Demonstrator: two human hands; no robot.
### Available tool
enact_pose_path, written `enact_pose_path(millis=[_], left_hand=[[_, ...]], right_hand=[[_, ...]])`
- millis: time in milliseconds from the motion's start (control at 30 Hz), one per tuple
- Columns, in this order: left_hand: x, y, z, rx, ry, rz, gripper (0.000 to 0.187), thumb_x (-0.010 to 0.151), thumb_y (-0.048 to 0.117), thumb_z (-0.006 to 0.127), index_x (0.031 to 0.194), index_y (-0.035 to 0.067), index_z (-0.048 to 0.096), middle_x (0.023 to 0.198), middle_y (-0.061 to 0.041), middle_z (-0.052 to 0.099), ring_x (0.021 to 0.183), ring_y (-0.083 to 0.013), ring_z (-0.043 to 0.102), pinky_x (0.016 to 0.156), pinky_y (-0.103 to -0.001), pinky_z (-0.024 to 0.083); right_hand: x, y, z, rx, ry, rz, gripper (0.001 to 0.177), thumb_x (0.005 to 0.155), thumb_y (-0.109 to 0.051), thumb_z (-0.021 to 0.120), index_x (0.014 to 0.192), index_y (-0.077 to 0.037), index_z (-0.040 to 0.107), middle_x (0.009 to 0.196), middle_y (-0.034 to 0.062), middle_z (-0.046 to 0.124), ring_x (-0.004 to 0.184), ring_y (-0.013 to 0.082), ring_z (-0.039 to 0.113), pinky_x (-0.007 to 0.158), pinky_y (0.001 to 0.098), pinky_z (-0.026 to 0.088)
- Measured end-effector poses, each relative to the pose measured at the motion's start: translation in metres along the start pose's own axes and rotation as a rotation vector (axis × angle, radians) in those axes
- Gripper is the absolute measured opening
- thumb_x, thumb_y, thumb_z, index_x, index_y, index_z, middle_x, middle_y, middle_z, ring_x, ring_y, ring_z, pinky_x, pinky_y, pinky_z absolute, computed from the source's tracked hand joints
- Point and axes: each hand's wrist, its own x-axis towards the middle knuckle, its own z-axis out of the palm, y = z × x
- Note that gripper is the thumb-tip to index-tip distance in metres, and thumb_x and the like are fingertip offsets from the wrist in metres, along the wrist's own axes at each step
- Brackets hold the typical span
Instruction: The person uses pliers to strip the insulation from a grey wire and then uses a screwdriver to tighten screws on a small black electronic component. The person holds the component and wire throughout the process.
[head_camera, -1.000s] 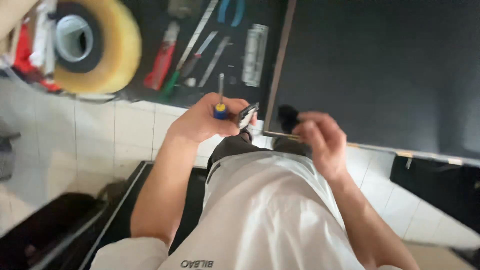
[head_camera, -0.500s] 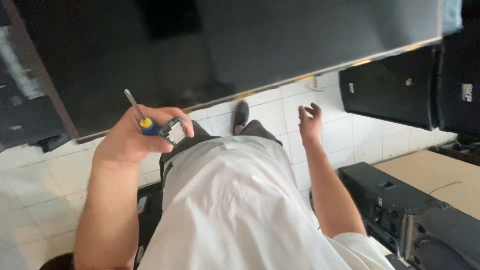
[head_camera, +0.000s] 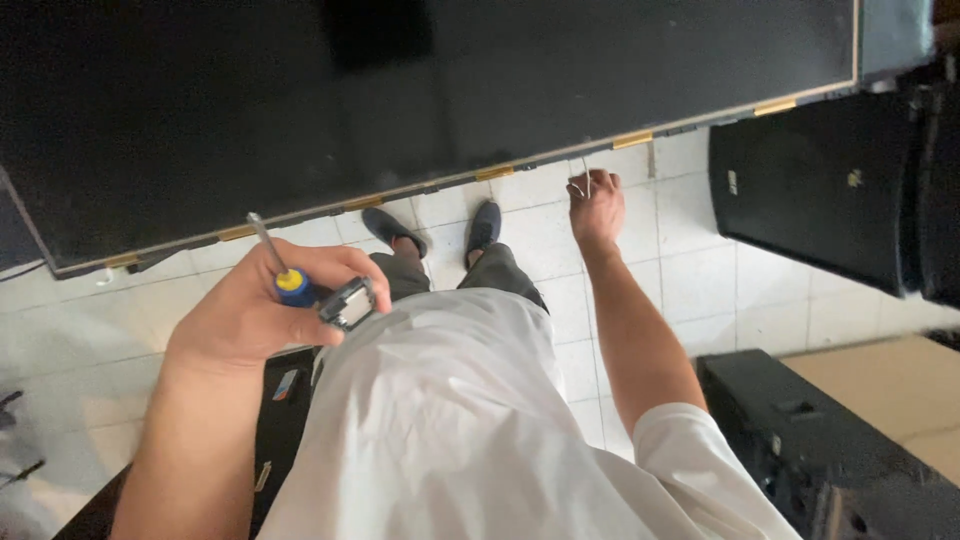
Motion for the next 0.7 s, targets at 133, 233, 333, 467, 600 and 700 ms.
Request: enact_pose_path(millis=[133,233,333,467,600,700], left_hand=[[0.016,0.008,0.023,0.044,0.007,0.066,0.037,0.069,-0.001,0.097,0.102,-0.008,0.084,0.105,-0.024,0.08,0.101,-0.0286,0.077,0.094,-0.044,0.06],[0.028,0.01,0.029,0.03,-0.03,0.067,0.034,0.072,-0.001,0.096,0.104,-0.008,0.084,0.099,-0.021,0.078,0.091,-0.0229,0.072,0.084,-0.039,0.058],[0.037,-0.003,0.024,-0.029,-0.129,0.051,0.031,0.077,-0.001,0.095,0.105,-0.008,0.083,0.091,-0.015,0.074,0.076,-0.0143,0.065,0.07,-0.031,0.055],[0.051,-0.032,0.01,-0.163,-0.245,-0.097,0.036,0.083,-0.01,0.087,0.118,-0.016,0.079,0.073,-0.013,0.067,0.052,-0.0104,0.056,0.052,-0.024,0.046],[0.067,-0.048,0.019,-0.224,-0.275,-0.196,0.039,0.083,-0.013,0.087,0.121,-0.016,0.078,0.068,-0.01,0.067,0.051,-0.0084,0.056,0.049,-0.02,0.044],[0.073,-0.052,0.021,-0.241,-0.249,-0.265,0.037,0.084,-0.015,0.086,0.121,-0.013,0.079,0.07,-0.012,0.07,0.051,-0.0099,0.057,0.049,-0.022,0.047]], right_hand=[[-0.003,-0.025,-0.013,-0.014,-0.083,-0.126,0.009,0.101,-0.039,0.085,0.109,-0.036,0.084,0.103,-0.009,0.073,0.106,0.0177,0.072,0.09,0.0357,0.064],[-0.033,-0.093,-0.077,0.243,-0.267,-0.067,0.008,0.103,-0.048,0.082,0.11,-0.046,0.085,0.094,-0.0076,0.082,0.094,0.0263,0.08,0.088,0.0455,0.064],[-0.074,-0.182,-0.22,0.882,-0.435,-0.024,0.014,0.095,-0.014,0.09,0.108,-0.015,0.085,0.104,0.0067,0.086,0.096,0.0257,0.081,0.095,0.042,0.063],[-0.086,-0.21,-0.317,1.435,-0.337,-0.181,0.014,0.091,0.0,0.086,0.1,0.0,0.074,0.088,0.0187,0.079,0.081,0.0277,0.077,0.082,0.0406,0.067],[-0.07,-0.226,-0.333,1.781,-0.225,-0.355,0.021,0.088,0.008,0.081,0.096,0.008,0.062,0.089,0.032,0.07,0.077,0.0306,0.066,0.073,0.0416,0.059],[-0.069,-0.231,-0.342,1.682,-0.26,-0.297,0.017,0.091,0.013,0.08,0.1,0.008,0.066,0.09,0.0286,0.075,0.079,0.0275,0.071,0.078,0.0369,0.059]])
